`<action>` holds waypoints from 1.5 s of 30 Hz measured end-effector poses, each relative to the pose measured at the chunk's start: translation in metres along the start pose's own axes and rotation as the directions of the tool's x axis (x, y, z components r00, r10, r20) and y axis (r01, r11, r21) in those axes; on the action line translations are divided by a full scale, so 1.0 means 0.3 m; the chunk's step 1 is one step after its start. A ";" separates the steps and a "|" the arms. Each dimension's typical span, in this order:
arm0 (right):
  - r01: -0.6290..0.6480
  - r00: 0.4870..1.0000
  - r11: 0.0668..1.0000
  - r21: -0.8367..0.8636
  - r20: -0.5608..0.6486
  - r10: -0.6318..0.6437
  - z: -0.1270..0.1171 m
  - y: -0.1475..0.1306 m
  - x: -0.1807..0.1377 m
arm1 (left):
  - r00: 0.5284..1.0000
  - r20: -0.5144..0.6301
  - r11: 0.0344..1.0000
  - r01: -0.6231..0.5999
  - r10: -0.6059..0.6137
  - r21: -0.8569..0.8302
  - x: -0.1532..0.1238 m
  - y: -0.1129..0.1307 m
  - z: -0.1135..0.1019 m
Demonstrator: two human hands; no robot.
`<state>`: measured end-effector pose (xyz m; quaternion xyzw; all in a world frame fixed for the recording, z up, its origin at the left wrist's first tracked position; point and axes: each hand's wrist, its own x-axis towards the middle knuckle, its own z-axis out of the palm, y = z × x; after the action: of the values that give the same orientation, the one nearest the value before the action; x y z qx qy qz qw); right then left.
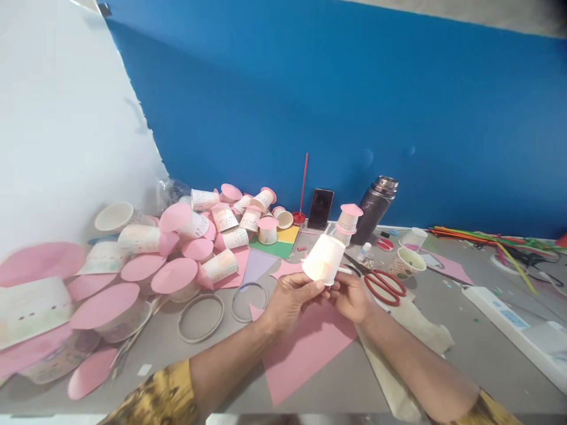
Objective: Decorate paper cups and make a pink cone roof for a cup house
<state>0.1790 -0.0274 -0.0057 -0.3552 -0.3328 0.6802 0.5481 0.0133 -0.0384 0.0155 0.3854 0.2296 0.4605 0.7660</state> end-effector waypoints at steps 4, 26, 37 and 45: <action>0.117 0.992 0.979 -0.166 -0.022 -0.123 -0.011 0.006 0.010 | 0.999 -0.031 0.998 -0.043 0.044 0.035 0.011 0.006 -0.002; 0.224 0.960 -0.475 -0.851 0.278 -0.044 -0.001 -0.021 -0.053 | 0.919 -0.392 0.977 -0.042 -0.045 -0.210 0.105 0.080 -0.064; -0.338 0.806 -0.255 -0.906 -0.138 -0.575 -0.246 -0.409 -0.067 | 0.903 -0.407 0.977 0.060 -0.141 -0.206 0.108 0.038 -0.099; -0.183 0.971 -0.208 -0.961 -0.144 -0.188 -0.238 -0.282 -0.146 | 0.891 -0.412 0.971 0.108 -0.189 -0.211 0.112 0.045 -0.094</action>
<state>0.2890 -0.0507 0.0330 -0.7259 -0.6696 0.1179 0.1036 0.0020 0.0056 0.0097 0.1840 0.3783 0.4930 0.7616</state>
